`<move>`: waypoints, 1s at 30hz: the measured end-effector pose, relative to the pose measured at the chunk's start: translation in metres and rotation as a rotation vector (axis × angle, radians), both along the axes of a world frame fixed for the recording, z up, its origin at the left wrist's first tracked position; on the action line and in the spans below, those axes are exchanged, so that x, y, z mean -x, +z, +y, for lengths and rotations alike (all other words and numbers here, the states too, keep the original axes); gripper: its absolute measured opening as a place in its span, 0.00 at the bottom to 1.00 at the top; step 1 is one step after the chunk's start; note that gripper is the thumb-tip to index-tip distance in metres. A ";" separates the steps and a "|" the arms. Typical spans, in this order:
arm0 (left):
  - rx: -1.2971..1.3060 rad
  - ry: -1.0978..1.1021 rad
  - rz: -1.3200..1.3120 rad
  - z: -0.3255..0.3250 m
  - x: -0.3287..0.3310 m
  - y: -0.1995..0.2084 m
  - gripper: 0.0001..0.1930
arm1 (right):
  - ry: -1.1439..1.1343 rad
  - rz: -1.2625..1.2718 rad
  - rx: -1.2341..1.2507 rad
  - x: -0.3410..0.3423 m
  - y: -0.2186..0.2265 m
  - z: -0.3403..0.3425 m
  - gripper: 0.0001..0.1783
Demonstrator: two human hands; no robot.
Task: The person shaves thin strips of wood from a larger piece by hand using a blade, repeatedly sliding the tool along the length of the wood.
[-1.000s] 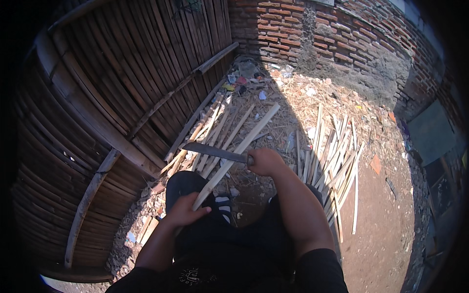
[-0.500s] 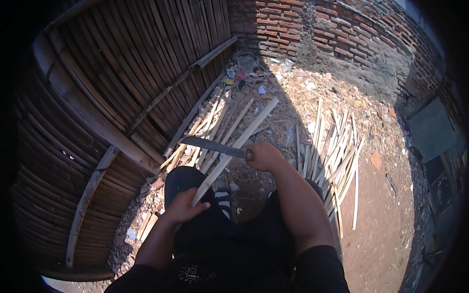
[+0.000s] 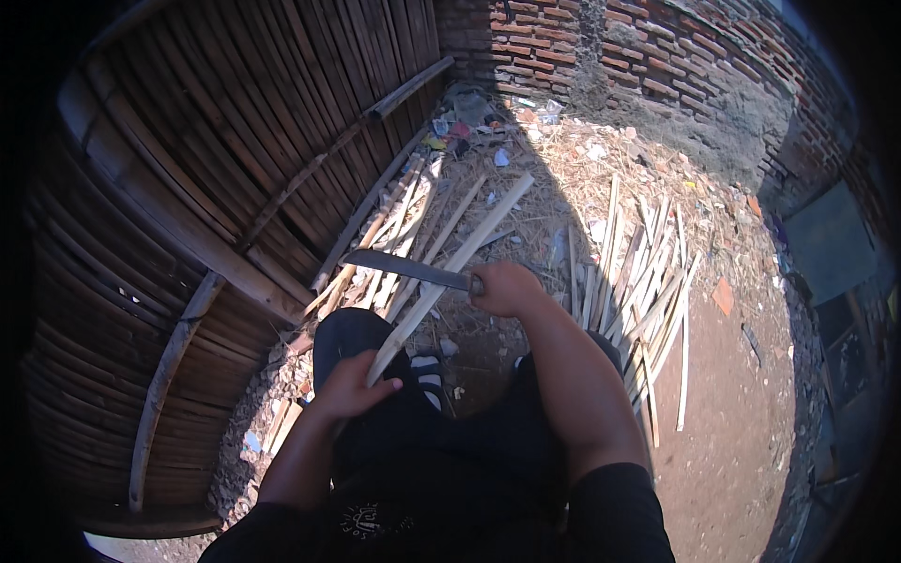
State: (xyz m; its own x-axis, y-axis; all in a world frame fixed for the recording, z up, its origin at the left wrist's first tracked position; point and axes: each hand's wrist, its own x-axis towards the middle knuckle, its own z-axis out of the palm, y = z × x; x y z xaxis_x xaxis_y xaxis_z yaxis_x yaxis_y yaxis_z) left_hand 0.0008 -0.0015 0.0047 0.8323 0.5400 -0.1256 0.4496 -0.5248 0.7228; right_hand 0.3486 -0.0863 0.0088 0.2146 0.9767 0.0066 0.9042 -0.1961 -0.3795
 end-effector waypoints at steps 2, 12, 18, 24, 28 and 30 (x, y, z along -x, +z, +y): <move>0.009 0.007 0.009 0.000 0.000 0.000 0.28 | -0.005 -0.005 0.022 0.002 0.002 0.001 0.22; 0.004 0.004 0.038 -0.001 -0.002 0.001 0.26 | -0.005 -0.006 0.043 0.000 0.000 0.001 0.23; -0.021 0.007 0.003 -0.002 -0.002 -0.001 0.27 | -0.004 0.005 0.043 0.000 0.000 0.001 0.23; 0.022 0.022 0.059 -0.003 -0.003 0.004 0.26 | -0.004 0.018 0.049 0.000 0.000 0.001 0.23; -0.017 0.012 0.001 -0.002 -0.002 -0.003 0.26 | -0.006 0.004 0.051 -0.001 -0.001 0.001 0.23; -0.020 0.013 0.000 -0.002 -0.002 -0.005 0.26 | -0.007 0.011 0.053 0.000 0.000 0.001 0.23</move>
State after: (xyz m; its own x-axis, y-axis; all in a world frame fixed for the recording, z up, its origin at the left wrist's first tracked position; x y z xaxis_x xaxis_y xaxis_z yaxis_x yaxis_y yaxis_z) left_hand 0.0027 -0.0033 -0.0001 0.8249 0.5535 -0.1144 0.4567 -0.5334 0.7120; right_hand 0.3483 -0.0848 0.0085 0.2211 0.9741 -0.0470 0.8987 -0.2222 -0.3781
